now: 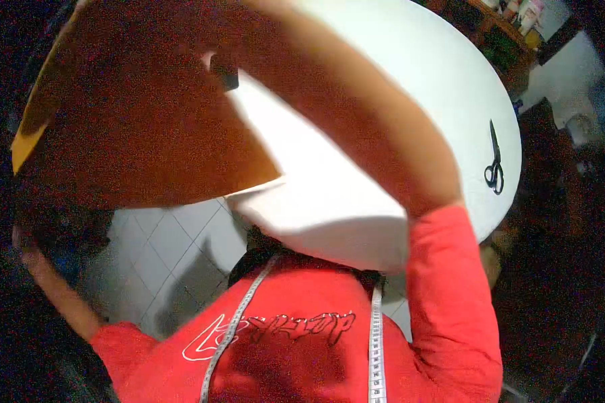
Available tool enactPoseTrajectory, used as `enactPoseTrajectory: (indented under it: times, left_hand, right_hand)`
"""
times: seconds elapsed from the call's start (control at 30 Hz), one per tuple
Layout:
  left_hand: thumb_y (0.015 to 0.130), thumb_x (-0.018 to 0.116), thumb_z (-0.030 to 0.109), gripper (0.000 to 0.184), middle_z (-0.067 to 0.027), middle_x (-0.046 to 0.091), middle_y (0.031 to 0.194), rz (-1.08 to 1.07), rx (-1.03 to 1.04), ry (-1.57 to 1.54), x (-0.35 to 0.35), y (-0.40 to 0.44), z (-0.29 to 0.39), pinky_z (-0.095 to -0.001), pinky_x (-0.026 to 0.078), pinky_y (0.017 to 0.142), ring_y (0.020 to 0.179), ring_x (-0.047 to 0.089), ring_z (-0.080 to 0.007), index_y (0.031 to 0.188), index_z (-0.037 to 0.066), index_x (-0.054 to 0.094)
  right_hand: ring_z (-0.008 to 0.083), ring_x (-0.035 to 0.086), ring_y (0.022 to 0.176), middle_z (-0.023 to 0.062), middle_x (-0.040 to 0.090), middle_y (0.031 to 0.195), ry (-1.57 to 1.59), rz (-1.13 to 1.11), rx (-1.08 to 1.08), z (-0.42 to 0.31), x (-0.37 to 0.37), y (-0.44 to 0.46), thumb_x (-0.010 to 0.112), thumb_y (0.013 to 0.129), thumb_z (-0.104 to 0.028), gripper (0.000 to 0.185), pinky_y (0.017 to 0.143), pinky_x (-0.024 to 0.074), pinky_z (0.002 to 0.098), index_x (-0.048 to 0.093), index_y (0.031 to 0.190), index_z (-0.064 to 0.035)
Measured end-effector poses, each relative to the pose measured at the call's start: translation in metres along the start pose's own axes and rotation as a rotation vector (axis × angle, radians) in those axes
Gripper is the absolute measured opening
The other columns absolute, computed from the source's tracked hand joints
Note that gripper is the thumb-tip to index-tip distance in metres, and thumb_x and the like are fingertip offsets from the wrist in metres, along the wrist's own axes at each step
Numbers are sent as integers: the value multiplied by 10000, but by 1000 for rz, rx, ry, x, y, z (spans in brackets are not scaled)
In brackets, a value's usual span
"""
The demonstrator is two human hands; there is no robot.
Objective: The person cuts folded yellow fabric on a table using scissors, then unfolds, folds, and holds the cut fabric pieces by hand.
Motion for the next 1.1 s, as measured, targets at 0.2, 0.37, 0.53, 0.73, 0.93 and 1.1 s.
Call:
enactPoseTrajectory:
  times: [0.2, 0.37, 0.53, 0.73, 0.93, 1.1]
  left_hand:
    - [1047, 476, 141, 374, -97, 679, 1264, -471, -104, -211, 4, -103, -84, -359, 478, 1045, 1117, 644, -245, 1366, 33, 639]
    - [969, 535, 59, 359, -128, 700, 1202, -991, -239, 72, 36, -198, -89, -359, 534, 978, 1038, 673, -264, 1303, 14, 660]
    - [918, 566, 5, 373, -172, 706, 1224, -124, -10, 353, -50, -148, -73, -365, 596, 925, 1007, 709, -276, 1275, 6, 673]
    - [895, 590, 5, 187, -109, 656, 931, -1502, -361, -14, 100, -357, 26, -383, 539, 764, 793, 623, -265, 1059, 15, 680]
    - [855, 613, -12, 86, -80, 618, 713, -1359, -443, -20, 97, -398, 0, -406, 480, 661, 643, 554, -252, 908, 12, 676]
    - [910, 518, -45, 218, -114, 639, 999, -948, -315, 70, 75, -384, -57, -368, 485, 852, 876, 589, -237, 1079, 17, 641]
  right_hand:
    - [207, 727, 769, 88, 772, 850, -6, -306, 424, 127, 116, -83, 718, 841, -10, 146, 739, 578, 322, 815, 947, -40]
    - [281, 713, 746, 137, 753, 814, -643, -860, 247, 208, 175, -116, 710, 834, -47, 144, 749, 588, 390, 801, 939, -11]
    - [333, 557, 681, 124, 592, 804, -537, -37, -513, 159, 216, -39, 740, 759, -113, 122, 628, 498, 440, 635, 807, -73]
    - [340, 663, 926, 170, 715, 1054, -945, -1309, 103, 316, 215, -204, 651, 882, -143, 205, 765, 557, 433, 743, 1050, -69]
    - [333, 698, 770, 175, 760, 911, -1010, -1267, 63, 320, 182, -220, 696, 838, -117, 195, 703, 576, 430, 791, 952, 10]
    - [293, 627, 668, 126, 716, 756, -768, -1280, 589, 296, 167, -204, 749, 771, -72, 180, 660, 543, 387, 780, 897, 53]
Point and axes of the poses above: each hand's wrist, its own y-axis towards the middle knuckle, its own x-axis out of the palm, z = x × y, the point moved 5 cm from there along y, towards the middle knuckle
